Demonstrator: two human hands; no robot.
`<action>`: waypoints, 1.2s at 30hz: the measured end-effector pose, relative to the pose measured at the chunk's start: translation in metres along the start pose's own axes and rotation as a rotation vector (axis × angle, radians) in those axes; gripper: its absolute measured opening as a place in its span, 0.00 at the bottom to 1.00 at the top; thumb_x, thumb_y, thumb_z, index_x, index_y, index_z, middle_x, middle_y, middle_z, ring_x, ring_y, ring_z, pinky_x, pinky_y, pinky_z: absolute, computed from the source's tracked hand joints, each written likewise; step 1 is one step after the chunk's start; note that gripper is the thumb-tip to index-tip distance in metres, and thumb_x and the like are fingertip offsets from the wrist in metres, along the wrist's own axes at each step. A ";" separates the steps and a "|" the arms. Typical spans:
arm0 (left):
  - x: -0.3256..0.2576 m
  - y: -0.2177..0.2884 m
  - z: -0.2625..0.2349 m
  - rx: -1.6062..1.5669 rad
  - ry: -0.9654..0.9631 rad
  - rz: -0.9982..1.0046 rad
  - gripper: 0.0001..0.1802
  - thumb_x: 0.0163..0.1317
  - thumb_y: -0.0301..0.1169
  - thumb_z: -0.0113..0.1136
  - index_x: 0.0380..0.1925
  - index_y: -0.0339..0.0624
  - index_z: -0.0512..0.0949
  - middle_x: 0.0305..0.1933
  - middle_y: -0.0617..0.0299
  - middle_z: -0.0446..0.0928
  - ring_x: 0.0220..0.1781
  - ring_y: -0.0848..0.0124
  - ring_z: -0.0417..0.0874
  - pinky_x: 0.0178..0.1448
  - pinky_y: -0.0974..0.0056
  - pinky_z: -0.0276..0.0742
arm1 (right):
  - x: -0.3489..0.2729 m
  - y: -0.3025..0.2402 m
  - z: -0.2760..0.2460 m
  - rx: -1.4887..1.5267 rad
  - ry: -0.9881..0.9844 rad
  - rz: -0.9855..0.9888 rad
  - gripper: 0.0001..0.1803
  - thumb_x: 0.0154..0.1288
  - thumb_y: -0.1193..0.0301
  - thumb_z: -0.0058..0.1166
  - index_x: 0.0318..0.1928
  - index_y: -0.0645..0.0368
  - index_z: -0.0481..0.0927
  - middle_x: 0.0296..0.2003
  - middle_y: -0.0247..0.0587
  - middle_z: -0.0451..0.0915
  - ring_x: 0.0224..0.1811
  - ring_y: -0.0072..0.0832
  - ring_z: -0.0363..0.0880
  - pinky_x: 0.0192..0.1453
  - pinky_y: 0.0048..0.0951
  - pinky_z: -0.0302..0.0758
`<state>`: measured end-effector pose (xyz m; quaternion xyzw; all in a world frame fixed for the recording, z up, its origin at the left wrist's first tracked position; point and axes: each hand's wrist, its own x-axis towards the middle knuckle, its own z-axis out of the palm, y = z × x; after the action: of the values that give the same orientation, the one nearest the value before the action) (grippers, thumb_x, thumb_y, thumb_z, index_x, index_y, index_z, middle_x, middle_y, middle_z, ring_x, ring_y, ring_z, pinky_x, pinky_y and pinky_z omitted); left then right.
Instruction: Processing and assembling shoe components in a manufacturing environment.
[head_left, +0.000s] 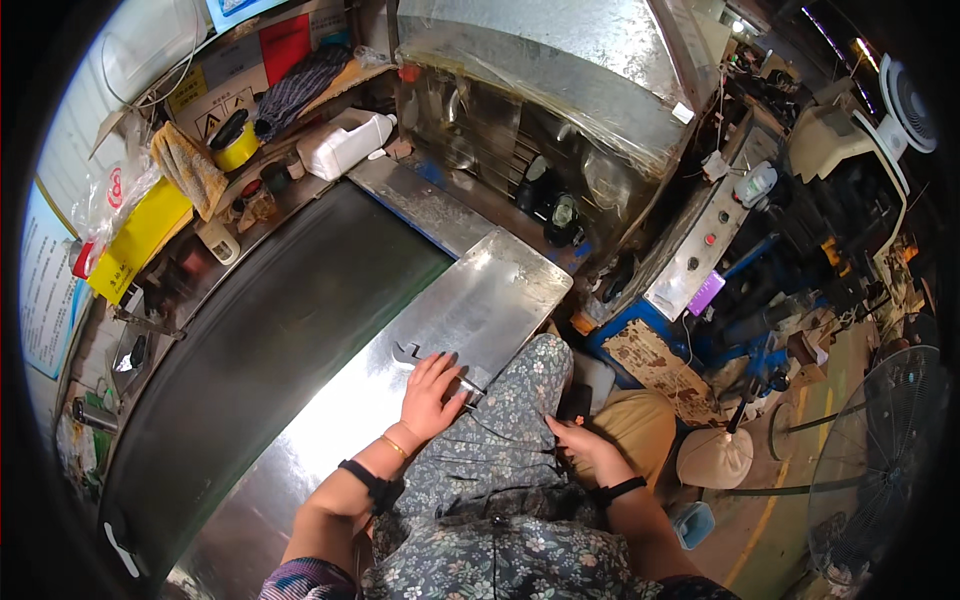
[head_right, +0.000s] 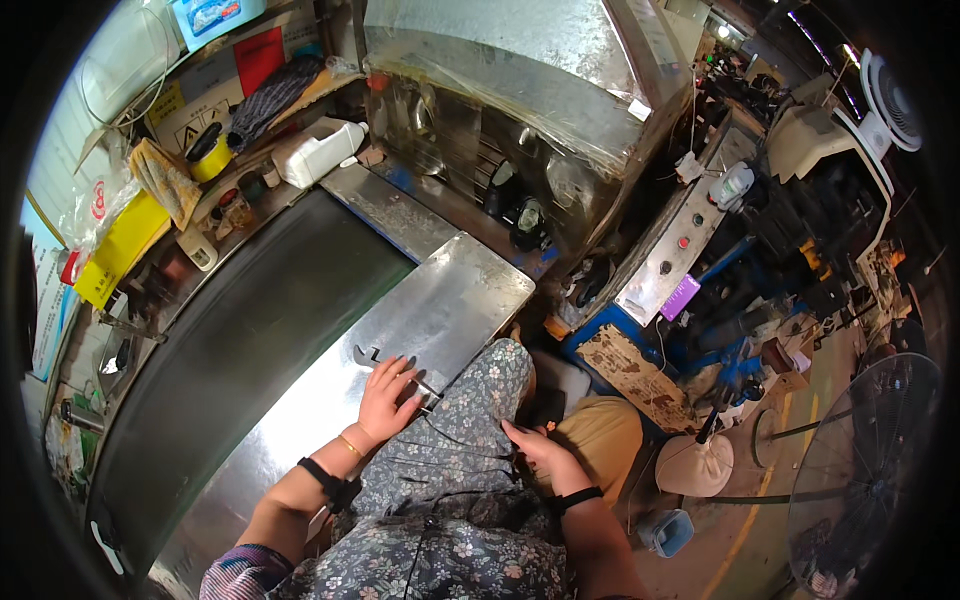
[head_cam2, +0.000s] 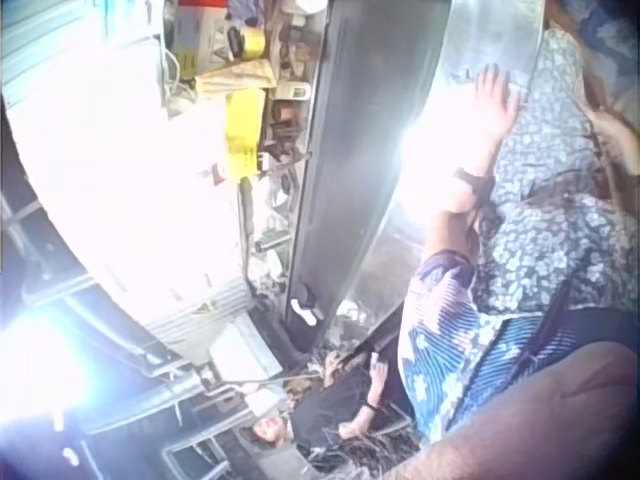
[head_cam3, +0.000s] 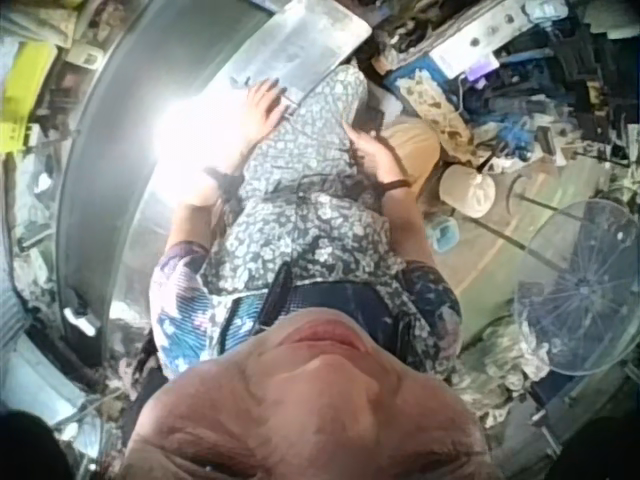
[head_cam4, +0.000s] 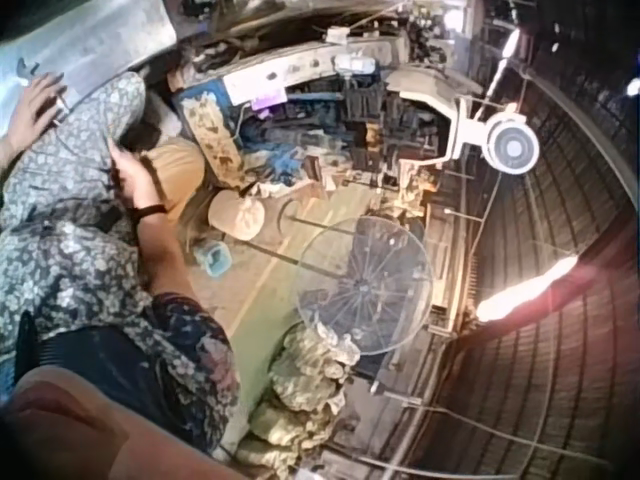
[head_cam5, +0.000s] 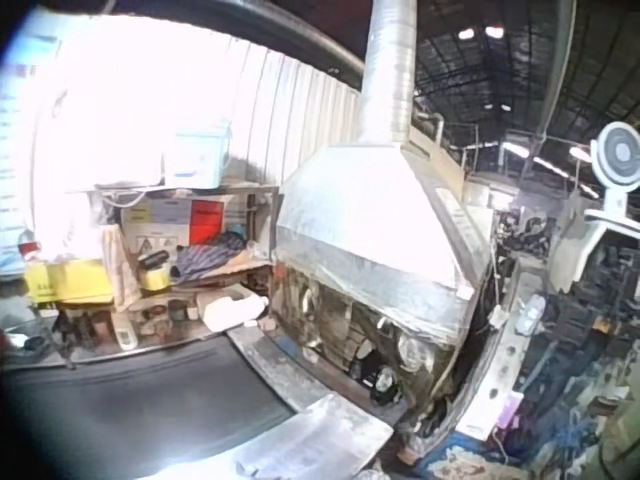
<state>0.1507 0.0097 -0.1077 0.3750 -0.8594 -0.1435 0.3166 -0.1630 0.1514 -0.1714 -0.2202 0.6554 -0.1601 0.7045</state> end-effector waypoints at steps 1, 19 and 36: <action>-0.004 0.009 -0.003 -0.164 -0.059 -0.084 0.24 0.64 0.40 0.65 0.57 0.40 0.79 0.65 0.47 0.77 0.67 0.46 0.75 0.70 0.48 0.71 | 0.003 0.009 -0.006 -0.037 -0.012 0.061 0.55 0.67 0.26 0.41 0.81 0.50 0.51 0.78 0.40 0.58 0.78 0.38 0.54 0.76 0.46 0.58; -0.057 0.074 0.014 -0.208 -0.304 0.078 0.30 0.68 0.44 0.61 0.65 0.42 0.73 0.74 0.42 0.66 0.73 0.45 0.69 0.75 0.48 0.65 | 0.103 0.053 -0.078 0.452 1.121 -0.753 0.11 0.68 0.83 0.50 0.49 0.65 0.78 0.44 0.39 0.82 0.51 0.31 0.79 0.60 0.29 0.73; 0.071 0.264 -0.189 -2.298 -0.080 0.665 0.23 0.72 0.36 0.59 0.56 0.24 0.78 0.61 0.32 0.74 0.61 0.43 0.78 0.64 0.46 0.75 | 0.087 0.070 -0.059 0.182 0.233 -0.328 0.12 0.70 0.72 0.60 0.51 0.62 0.83 0.34 0.34 0.84 0.30 0.24 0.80 0.33 0.26 0.76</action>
<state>0.0907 0.1350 0.1944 -0.3725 -0.2923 -0.7504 0.4612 -0.2184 0.1607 -0.2847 -0.2394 0.6705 -0.3555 0.6056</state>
